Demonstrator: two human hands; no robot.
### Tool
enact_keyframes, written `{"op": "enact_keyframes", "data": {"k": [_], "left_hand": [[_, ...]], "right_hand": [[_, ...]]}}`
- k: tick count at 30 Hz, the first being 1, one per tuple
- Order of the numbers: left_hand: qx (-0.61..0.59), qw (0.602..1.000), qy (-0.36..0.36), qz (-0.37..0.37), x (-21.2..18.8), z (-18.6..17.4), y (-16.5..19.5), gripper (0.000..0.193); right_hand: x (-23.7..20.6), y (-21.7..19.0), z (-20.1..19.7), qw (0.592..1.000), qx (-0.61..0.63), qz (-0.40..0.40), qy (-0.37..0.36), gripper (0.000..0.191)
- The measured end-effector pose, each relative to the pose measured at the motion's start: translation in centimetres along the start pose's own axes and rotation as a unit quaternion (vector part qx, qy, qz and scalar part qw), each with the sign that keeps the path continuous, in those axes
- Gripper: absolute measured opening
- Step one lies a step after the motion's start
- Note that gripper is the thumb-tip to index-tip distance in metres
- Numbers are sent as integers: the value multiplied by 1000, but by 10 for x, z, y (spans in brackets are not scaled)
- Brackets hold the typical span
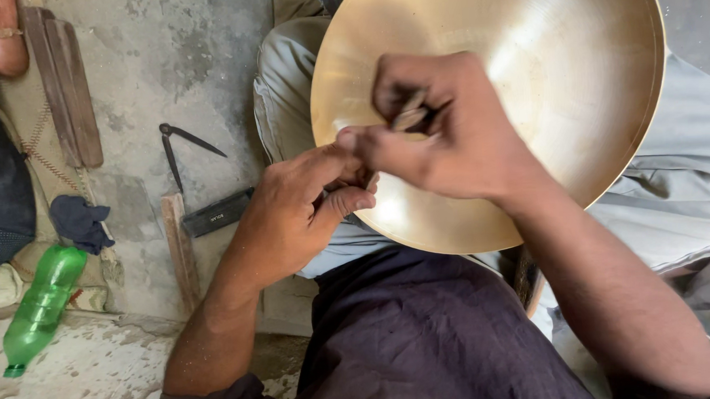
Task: The person sits cross-legged with a round brass plate on their lap and engraves lines into its surface using a pointed steel scriber, rotating the plate between strokes. They occasionally reposition the plate and continue scribing radial lines from the center outward.
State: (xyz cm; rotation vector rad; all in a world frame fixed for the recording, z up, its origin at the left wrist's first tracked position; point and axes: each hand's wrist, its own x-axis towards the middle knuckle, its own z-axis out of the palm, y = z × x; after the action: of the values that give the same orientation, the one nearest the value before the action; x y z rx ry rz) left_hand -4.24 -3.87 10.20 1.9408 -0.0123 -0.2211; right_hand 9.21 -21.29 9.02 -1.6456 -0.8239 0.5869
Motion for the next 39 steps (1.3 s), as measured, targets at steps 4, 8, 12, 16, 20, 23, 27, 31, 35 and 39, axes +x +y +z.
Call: {"op": "enact_keyframes", "data": {"k": [4,8,12,16,20,23,27,31,35,39], "left_hand": [[4,990,-82,-118,-5,5,-6,19],[44,990,-32,-131,-13,10,-14,18],[109,994,23,5,-18,19,-26,16],[98,995,19,-20,-22,27,-32,18],[107,993,28,-29,-25,31,-30,18],[125,991,37,-24,-24,33,-28,16],[137,989,34,-50,-24,34,-26,17],[126,989,32,-74,-23,34,-25,19],[132,988,31,-75,-23,34,-23,22],[145,986,12,-79,-24,33,-23,25]], "right_hand": [[4,13,13,998,-53,1,-20,39],[5,15,15,998,-53,-25,-9,44],[8,14,17,996,-89,1,-16,54],[12,18,22,997,-75,-3,-13,41],[13,19,24,997,-82,-11,-7,34],[14,14,23,998,-66,-4,-7,30],[16,6,19,999,-12,36,-23,27],[16,5,19,998,5,49,-25,27],[15,12,22,998,-58,9,-7,30],[13,18,26,995,-97,-17,6,33]]}}
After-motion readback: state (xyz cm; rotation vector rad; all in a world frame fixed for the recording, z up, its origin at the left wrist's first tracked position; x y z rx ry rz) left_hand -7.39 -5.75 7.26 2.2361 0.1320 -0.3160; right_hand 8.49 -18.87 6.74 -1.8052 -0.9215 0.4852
